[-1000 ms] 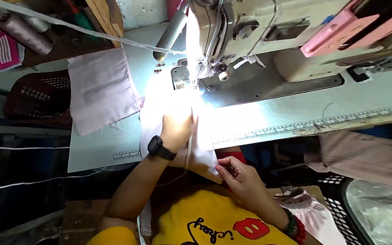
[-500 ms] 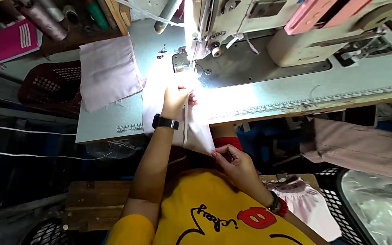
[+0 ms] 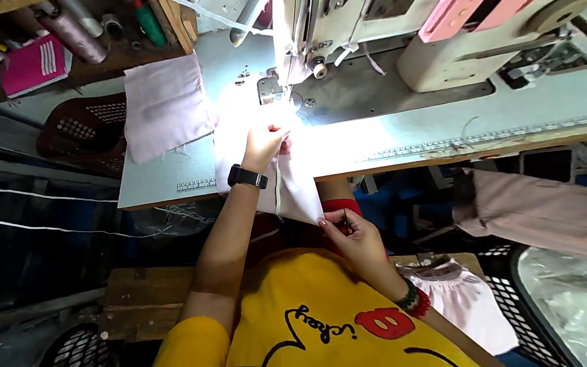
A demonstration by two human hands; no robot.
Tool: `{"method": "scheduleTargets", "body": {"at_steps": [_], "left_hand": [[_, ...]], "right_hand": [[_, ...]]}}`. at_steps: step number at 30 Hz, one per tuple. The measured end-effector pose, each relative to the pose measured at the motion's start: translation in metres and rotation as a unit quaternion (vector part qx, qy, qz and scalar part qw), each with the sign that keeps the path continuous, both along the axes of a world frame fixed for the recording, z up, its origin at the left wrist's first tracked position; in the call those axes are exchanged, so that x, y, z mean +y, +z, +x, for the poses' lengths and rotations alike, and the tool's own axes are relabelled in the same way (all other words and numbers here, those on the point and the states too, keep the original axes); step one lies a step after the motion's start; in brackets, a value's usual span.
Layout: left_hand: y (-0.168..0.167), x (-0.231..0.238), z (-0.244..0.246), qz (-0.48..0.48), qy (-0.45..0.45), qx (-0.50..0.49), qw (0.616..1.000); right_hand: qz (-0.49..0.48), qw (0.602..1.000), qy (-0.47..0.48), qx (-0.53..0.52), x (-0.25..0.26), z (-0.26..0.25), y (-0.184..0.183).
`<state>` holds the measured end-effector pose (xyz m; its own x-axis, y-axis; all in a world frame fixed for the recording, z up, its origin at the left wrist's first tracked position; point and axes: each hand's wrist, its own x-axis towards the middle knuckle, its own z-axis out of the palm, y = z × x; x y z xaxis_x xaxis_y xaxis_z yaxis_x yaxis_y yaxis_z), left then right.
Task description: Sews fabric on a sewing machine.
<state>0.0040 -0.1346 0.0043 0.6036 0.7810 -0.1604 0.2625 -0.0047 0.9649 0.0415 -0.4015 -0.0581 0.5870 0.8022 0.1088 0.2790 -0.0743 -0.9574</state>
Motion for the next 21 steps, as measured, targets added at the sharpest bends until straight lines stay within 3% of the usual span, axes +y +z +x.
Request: {"method": "scheduleTargets", "body": {"at_steps": [4, 9, 15, 21], "left_hand": [[0.003, -0.078, -0.051, 0.177, -0.115, 0.048, 0.976], [-0.049, -0.153, -0.096, 0.291, -0.086, -0.054, 0.951], [-0.058, -0.17, -0.107, 0.268, -0.145, -0.053, 0.951], [-0.049, -0.165, -0.107, 0.191, -0.168, -0.057, 0.966]], "right_hand": [[0.014, 1.0, -0.007, -0.02, -0.003, 0.0, 0.002], [0.024, 0.997, 0.007, -0.073, -0.003, -0.003, 0.001], [-0.026, 0.977, 0.041, -0.209, -0.006, 0.002, 0.008], [-0.037, 0.938, 0.183, -0.291, -0.011, 0.024, 0.025]]}}
